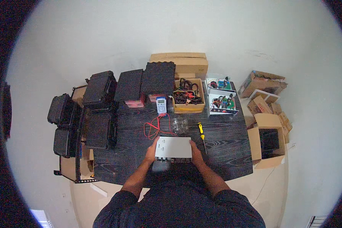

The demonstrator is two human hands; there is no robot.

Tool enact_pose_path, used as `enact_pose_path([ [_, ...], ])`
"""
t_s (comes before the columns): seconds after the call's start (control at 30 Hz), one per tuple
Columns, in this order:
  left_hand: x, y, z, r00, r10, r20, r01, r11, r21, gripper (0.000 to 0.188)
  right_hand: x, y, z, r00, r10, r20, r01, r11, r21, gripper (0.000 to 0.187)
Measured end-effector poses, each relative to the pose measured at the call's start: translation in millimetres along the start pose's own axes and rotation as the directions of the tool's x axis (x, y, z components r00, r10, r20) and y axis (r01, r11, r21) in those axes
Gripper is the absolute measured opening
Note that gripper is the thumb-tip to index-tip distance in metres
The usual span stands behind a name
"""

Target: The person assembles an electronic component into a metal housing by securing it with screws using a screwdriver.

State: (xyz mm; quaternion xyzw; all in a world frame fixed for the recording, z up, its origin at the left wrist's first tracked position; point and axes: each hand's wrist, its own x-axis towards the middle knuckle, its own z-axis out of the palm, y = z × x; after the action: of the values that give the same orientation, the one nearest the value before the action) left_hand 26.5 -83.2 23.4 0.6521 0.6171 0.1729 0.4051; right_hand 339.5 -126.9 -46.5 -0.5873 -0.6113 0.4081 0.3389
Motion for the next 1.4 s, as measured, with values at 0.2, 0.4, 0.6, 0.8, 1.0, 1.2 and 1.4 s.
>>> enact_pose_path([
  [0.2,-4.4,-18.1,7.3,0.998,0.016,-0.068,-0.018,1.0,-0.022,0.077,10.2,-22.8,-7.9,0.997,0.014,0.075,-0.016,1.0,0.027,0.063],
  [0.4,-20.4,-5.8,12.6,0.994,-0.061,-0.092,0.064,0.998,0.025,0.082,11.8,-11.5,-19.2,0.953,-0.297,0.066,0.304,0.913,-0.273,0.067],
  [0.6,-23.2,-5.1,-6.0,0.998,0.058,0.023,-0.06,0.994,0.087,0.093,14.2,-24.6,-26.4,0.92,-0.372,0.12,0.39,0.849,-0.357,0.079],
  [0.8,-24.3,-13.6,-12.9,0.974,0.215,0.067,-0.212,0.976,-0.059,0.103,6.5,-37.0,-31.3,0.944,-0.248,0.219,0.301,0.918,-0.258,0.089],
  [1.0,-24.8,-16.3,-10.1,0.974,0.21,0.084,-0.203,0.976,-0.085,0.101,-5.9,-55.8,-35.2,0.962,-0.142,0.233,0.197,0.952,-0.233,0.089],
  [1.2,-12.1,-44.2,10.7,0.965,0.258,-0.036,-0.259,0.935,-0.241,0.095,-8.2,-67.0,-44.6,0.942,0.167,0.292,-0.08,0.954,-0.288,0.09],
  [1.4,-43.8,-65.5,6.3,0.954,0.242,0.178,-0.129,0.865,-0.485,0.073,-23.1,25.1,-12.1,0.968,0.149,0.203,-0.139,0.988,-0.06,0.068],
])
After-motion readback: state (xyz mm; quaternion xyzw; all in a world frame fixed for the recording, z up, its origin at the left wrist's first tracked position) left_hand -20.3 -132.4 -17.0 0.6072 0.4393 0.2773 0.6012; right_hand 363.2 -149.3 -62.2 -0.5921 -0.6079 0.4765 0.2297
